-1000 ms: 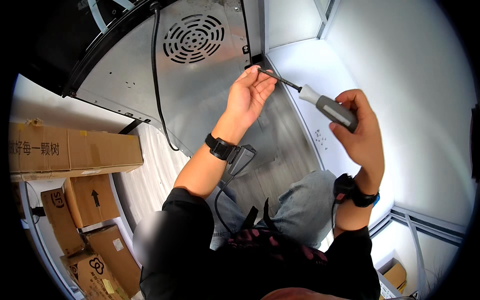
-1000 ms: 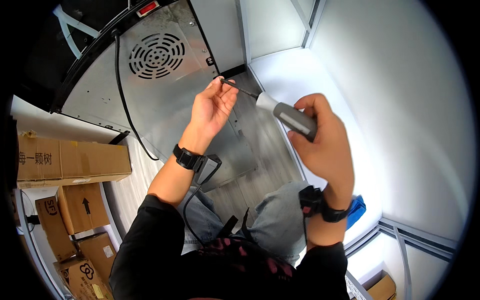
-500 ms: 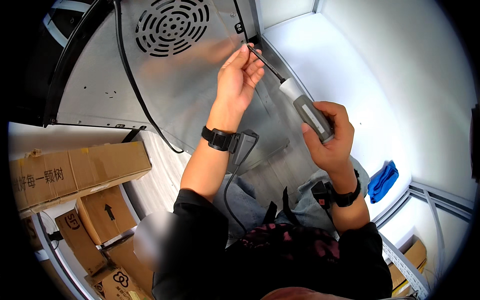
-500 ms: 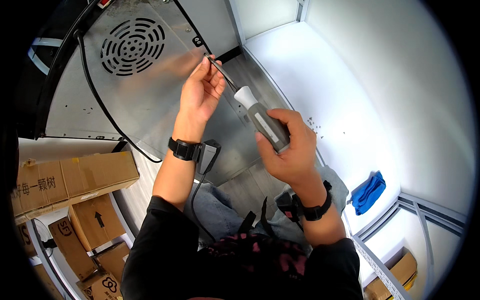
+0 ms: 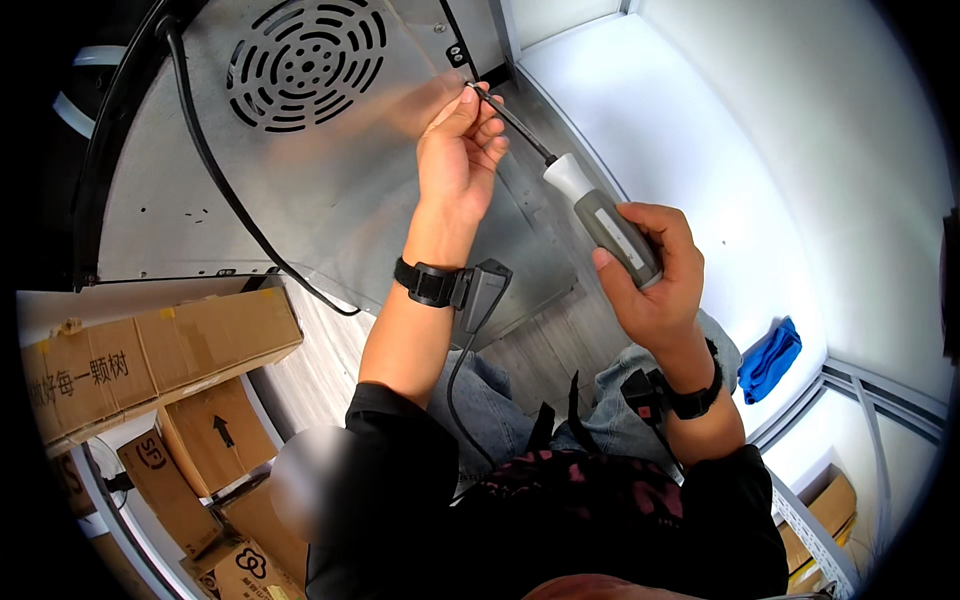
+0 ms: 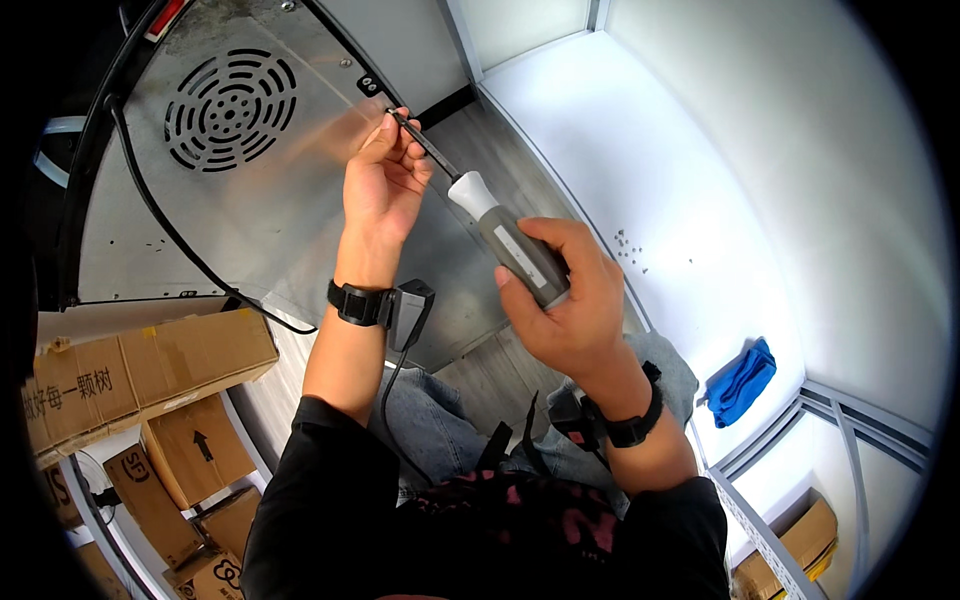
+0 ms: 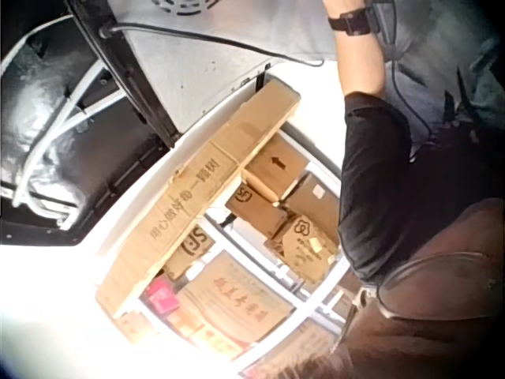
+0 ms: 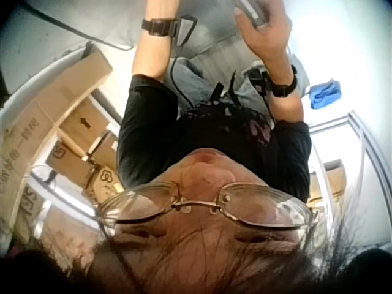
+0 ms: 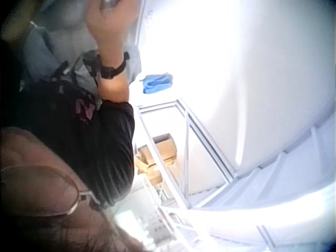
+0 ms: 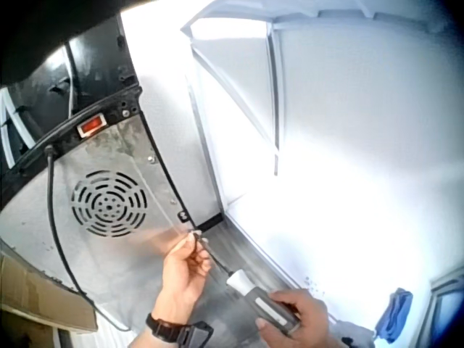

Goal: The person uses a manual screwdriver to fasten screws into the back panel of a white appliance. They repeatedly pick up screws, align them with holes, and turn the screwdriver to secure the panel.

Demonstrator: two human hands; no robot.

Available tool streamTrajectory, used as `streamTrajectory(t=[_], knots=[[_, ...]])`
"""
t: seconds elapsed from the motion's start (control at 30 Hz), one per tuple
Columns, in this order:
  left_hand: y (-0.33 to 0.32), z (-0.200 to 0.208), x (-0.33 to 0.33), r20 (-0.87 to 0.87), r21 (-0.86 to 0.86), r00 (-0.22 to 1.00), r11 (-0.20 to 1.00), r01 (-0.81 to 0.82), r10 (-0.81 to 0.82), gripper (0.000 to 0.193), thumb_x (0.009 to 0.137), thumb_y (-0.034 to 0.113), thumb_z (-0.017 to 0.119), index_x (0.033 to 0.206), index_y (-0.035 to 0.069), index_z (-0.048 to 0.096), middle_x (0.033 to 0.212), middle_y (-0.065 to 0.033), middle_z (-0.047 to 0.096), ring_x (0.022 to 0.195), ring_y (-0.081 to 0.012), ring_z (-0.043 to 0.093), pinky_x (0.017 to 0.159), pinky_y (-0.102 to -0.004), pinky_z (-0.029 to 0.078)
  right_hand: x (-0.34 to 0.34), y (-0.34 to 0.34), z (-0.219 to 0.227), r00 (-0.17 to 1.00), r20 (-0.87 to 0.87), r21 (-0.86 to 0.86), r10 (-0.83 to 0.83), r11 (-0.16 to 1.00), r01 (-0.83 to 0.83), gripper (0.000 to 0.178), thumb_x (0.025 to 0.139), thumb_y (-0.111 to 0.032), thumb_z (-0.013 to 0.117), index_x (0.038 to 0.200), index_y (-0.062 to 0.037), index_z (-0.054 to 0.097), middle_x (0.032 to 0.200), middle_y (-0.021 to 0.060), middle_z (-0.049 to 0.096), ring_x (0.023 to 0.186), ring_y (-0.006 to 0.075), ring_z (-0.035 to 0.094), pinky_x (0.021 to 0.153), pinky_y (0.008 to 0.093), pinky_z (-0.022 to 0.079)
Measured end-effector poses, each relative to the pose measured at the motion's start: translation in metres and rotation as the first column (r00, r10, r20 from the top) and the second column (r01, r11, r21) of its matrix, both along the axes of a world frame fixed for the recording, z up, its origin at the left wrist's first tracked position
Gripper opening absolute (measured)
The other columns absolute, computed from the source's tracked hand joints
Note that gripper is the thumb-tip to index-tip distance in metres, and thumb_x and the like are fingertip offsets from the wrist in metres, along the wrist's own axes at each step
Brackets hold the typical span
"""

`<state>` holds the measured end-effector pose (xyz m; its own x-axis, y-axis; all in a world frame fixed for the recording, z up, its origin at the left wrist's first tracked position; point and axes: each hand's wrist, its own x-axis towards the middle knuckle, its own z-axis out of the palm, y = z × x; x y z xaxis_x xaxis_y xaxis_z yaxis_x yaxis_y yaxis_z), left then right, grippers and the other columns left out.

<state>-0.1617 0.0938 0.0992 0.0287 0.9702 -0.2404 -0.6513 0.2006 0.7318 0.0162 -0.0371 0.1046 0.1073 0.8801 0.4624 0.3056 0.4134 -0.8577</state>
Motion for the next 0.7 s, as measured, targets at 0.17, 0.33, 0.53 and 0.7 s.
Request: streamTrajectory(t=[0.17,0.33,0.53,0.7], knots=[[0.000,-0.001,0.003,-0.020,-0.004,0.999,1.000,-0.031,0.031,0.016,0.094,0.019,0.054,0.095,0.006,0.062,0.080,-0.0015,0.064,0.062,-0.0096,0.056,0.056,-0.0233,0.047,0.001,0.001,0.004,1.000,-0.011,-0.023,-0.018,1.000,0.018,0.033,0.073,-0.005,0.070,0.103,0.0006,0.056,0.079,0.0108,0.063,0.065,0.0157,0.062,0.059,0.0255,0.048],[-0.001,0.001,0.003,-0.021,-0.007,0.999,0.999,-0.034,0.034,0.016,0.094,0.020,0.054,0.095,0.006,0.063,0.079,-0.0014,0.063,0.061,-0.0094,0.056,0.056,-0.0218,0.047,-0.005,0.001,0.005,0.999,0.012,-0.001,-0.031,1.000,0.031,0.032,0.073,-0.005,0.071,0.102,-0.0003,0.057,0.078,0.0113,0.063,0.064,0.0178,0.063,0.058,0.0265,0.049],[-0.004,-0.004,-0.006,0.013,0.057,0.984,0.982,0.178,-0.179,0.023,0.097,0.021,0.047,0.103,0.003,0.060,0.089,-0.0076,0.066,0.069,-0.0121,0.063,0.060,-0.0256,0.050,-0.012,-0.003,0.007,0.995,0.078,0.032,-0.065,0.998,0.062,0.033,0.073,-0.007,0.071,0.101,-0.0011,0.056,0.077,0.0123,0.063,0.062,0.0221,0.064,0.055,0.0284,0.049],[-0.016,0.003,-0.006,0.000,0.149,0.940,0.930,0.336,-0.340,0.022,0.098,0.015,0.043,0.105,-0.002,0.055,0.096,-0.0149,0.066,0.074,-0.0191,0.066,0.066,-0.0291,0.055,-0.020,-0.008,0.002,0.994,0.061,0.028,-0.089,0.996,0.087,0.034,0.073,-0.008,0.072,0.102,-0.0011,0.054,0.072,0.0114,0.062,0.057,0.0220,0.062,0.054,0.0296,0.049]])
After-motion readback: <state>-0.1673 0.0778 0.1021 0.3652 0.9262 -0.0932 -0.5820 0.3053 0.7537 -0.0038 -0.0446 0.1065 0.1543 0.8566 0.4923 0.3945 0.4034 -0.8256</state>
